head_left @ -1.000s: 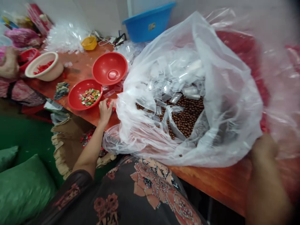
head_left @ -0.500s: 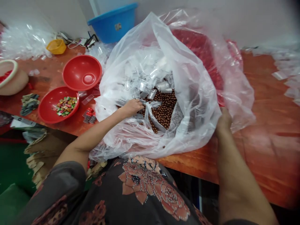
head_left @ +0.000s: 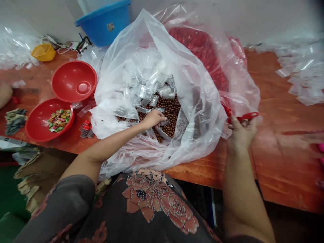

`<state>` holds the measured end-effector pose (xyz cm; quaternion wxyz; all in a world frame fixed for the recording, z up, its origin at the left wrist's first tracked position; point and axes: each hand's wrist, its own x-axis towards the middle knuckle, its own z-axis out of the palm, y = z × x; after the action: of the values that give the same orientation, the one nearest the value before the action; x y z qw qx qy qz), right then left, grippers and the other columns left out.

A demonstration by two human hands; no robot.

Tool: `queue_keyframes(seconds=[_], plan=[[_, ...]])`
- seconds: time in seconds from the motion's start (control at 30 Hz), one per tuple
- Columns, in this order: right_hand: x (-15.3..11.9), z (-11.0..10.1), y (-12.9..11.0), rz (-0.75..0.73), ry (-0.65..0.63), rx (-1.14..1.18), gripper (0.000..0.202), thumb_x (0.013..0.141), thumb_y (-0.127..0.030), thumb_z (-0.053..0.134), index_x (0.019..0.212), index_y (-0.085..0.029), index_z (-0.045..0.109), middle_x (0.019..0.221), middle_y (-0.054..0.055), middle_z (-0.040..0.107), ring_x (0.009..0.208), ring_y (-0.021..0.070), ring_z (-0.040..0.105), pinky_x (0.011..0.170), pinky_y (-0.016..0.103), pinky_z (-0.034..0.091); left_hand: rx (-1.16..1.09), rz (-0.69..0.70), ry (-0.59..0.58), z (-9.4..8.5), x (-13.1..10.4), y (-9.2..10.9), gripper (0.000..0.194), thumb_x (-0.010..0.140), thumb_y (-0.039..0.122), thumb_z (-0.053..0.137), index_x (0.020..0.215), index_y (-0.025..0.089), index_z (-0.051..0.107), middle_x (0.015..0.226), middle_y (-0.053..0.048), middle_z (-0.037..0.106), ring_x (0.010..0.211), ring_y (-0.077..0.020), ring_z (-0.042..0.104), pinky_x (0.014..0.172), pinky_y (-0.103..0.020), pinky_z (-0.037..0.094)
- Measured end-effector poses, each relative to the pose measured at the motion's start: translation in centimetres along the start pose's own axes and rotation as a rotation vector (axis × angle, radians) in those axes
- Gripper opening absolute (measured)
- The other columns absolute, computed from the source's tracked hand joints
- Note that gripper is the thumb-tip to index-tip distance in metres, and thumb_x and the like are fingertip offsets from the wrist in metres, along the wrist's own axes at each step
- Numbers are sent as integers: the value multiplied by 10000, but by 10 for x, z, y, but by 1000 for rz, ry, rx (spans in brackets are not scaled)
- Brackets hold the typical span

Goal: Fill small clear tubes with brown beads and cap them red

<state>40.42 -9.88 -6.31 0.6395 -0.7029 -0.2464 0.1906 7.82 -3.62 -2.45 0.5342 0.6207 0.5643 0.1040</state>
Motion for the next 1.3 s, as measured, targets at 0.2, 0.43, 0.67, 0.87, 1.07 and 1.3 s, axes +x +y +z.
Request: queue_keyframes(seconds=[0.2, 0.43, 0.67, 0.87, 1.07, 1.3], plan=[[-45, -31, -43, 66, -82, 416, 378, 610, -58, 671, 937, -227, 587, 814, -6, 654, 572, 78, 565, 505, 190, 380, -328, -8, 56, 25, 21, 4, 270, 757, 273, 793, 727, 130, 565, 596, 13, 583, 500, -110, 597, 570, -270, 554], [-104, -31, -69, 260, -208, 554, 274, 576, -222, 776, 831, -185, 685, 725, 18, 677, 597, 120, 632, 510, 217, 498, -682, 6, 30, 36, 19, 0, 306, 619, 126, 866, 756, 108, 593, 732, 21, 601, 636, -78, 591, 712, -294, 588], [-138, -12, -63, 344, -434, 461, 222, 647, -336, 828, 776, -197, 712, 497, -74, 468, 411, 38, 411, 370, 151, 292, -671, -13, 70, 38, 21, 0, 349, 646, 179, 864, 905, 127, 638, 730, 22, 630, 585, -76, 585, 592, -228, 552], [-151, -8, -62, 349, -644, 413, 286, 751, -483, 731, 837, -210, 729, 608, -5, 627, 490, 92, 539, 400, 189, 377, -718, -22, 47, 33, 19, -2, 329, 702, 151, 818, 972, 136, 630, 734, 24, 650, 580, -81, 627, 565, -204, 552], [-153, 4, -56, 327, -648, 398, 296, 719, -338, 801, 997, -251, 750, 878, 10, 731, 663, 92, 635, 538, 205, 510, -865, 20, -23, 22, 10, -4, 366, 693, 127, 808, 1011, 141, 627, 818, -7, 691, 655, -110, 674, 649, -252, 570], [-149, 19, -59, 315, -713, 420, 365, 786, -397, 758, 1141, -335, 698, 1039, -16, 715, 731, 100, 682, 614, 236, 580, -925, 213, -15, 15, -9, -4, 457, 560, 207, 888, 949, 133, 662, 918, -15, 704, 816, -120, 656, 855, -335, 547]])
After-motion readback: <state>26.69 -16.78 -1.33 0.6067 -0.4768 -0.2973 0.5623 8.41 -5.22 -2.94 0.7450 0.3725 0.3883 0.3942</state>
